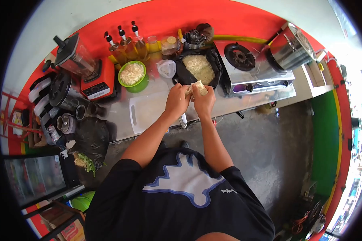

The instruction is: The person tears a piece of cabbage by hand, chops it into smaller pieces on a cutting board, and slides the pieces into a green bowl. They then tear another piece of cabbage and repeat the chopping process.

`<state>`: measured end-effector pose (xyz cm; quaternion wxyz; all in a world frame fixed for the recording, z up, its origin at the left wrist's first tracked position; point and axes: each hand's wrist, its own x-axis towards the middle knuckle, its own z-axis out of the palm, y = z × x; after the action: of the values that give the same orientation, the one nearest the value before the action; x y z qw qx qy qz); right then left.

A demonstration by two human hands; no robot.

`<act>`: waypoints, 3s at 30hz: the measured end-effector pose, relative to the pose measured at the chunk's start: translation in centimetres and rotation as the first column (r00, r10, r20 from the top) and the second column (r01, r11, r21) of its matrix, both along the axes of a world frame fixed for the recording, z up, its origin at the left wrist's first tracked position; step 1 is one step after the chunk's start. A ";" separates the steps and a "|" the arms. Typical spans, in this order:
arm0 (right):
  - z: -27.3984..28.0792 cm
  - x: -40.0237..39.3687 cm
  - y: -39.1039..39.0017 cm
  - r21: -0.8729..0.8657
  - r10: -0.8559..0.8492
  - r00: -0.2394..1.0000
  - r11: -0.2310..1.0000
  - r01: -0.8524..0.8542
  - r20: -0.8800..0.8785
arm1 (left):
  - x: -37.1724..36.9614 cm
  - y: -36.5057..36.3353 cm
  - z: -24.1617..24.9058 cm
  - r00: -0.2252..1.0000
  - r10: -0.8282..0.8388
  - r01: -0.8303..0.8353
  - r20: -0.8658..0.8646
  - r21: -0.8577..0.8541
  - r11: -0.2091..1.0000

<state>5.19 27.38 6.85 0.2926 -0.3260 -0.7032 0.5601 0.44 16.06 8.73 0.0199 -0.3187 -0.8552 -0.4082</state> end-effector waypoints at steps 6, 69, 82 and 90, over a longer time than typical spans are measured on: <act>-3.4 0.9 0.1 0.173 -0.162 0.969 0.976 0.129 0.188 | 1.4 1.9 -4.3 0.994 0.035 -0.051 -0.106 -0.151 0.987; -10.1 6.1 -12.2 0.211 0.476 0.536 0.579 -0.787 0.697 | -0.9 -26.9 -14.8 0.748 0.065 -0.347 0.660 0.306 0.887; -9.9 5.9 -14.1 0.262 0.587 0.524 0.474 -0.840 0.617 | -1.0 -24.9 -14.1 0.874 0.303 -0.392 0.379 0.184 0.901; -8.9 8.5 -8.5 0.280 0.522 0.601 0.567 -0.775 0.606 | -0.7 -16.0 -15.2 0.878 0.144 -0.250 0.457 0.180 0.951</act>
<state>13.72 18.93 -2.06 -0.0410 -0.0643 -0.9431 0.3236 -0.25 0.01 -6.51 -0.0940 -0.1248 -0.8117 -0.5628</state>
